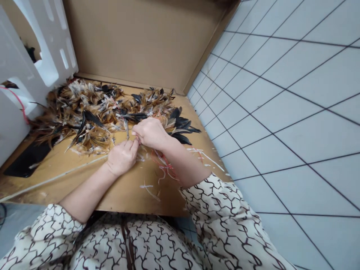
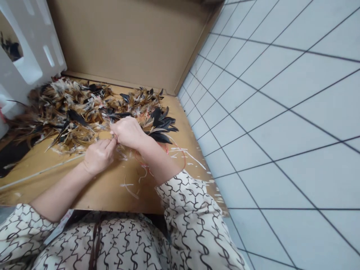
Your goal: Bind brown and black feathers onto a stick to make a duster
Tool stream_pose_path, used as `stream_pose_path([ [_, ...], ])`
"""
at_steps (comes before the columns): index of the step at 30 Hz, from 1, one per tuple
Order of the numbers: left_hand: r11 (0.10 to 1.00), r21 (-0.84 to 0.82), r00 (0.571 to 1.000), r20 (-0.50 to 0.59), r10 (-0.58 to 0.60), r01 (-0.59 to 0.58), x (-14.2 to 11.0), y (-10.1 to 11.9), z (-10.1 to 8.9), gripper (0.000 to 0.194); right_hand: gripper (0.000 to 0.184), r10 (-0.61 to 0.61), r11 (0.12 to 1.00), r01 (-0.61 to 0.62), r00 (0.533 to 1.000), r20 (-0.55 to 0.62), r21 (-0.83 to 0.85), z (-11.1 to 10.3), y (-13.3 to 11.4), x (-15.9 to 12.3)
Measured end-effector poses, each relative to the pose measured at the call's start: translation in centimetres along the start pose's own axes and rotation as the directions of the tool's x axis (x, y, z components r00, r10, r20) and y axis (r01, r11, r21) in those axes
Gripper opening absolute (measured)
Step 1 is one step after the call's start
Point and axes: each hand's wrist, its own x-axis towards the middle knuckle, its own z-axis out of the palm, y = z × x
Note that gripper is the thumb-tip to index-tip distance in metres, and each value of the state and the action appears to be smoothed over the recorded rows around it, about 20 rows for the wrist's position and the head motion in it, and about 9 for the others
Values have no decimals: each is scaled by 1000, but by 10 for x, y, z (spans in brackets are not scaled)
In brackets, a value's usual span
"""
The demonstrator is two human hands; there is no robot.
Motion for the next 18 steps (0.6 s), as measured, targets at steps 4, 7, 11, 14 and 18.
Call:
stream_pose_path([
  [4, 998, -5, 998, -27, -55, 55, -3, -6, -2, 31, 30, 66, 996, -70, 993, 95, 46, -5, 0, 10],
  [7, 1000, 21, 998, -68, -14, 16, -3, -10, -3, 32, 29, 84, 994, -95, 985, 151, 62, -7, -3, 19],
  [11, 999, 44, 997, -77, 5, -2, -1, -14, -2, 26, 28, 94, 993, -106, 981, 172, 60, -10, -3, 29],
  [14, 997, 47, 997, -49, -53, 55, 1, -15, -4, 24, 26, 131, 985, -145, 982, 135, 94, -16, 9, 31],
  [18, 996, -11, 996, -7, -93, 93, 2, -17, -7, 26, 19, 311, 915, -314, 949, 54, 254, -26, 48, 18],
])
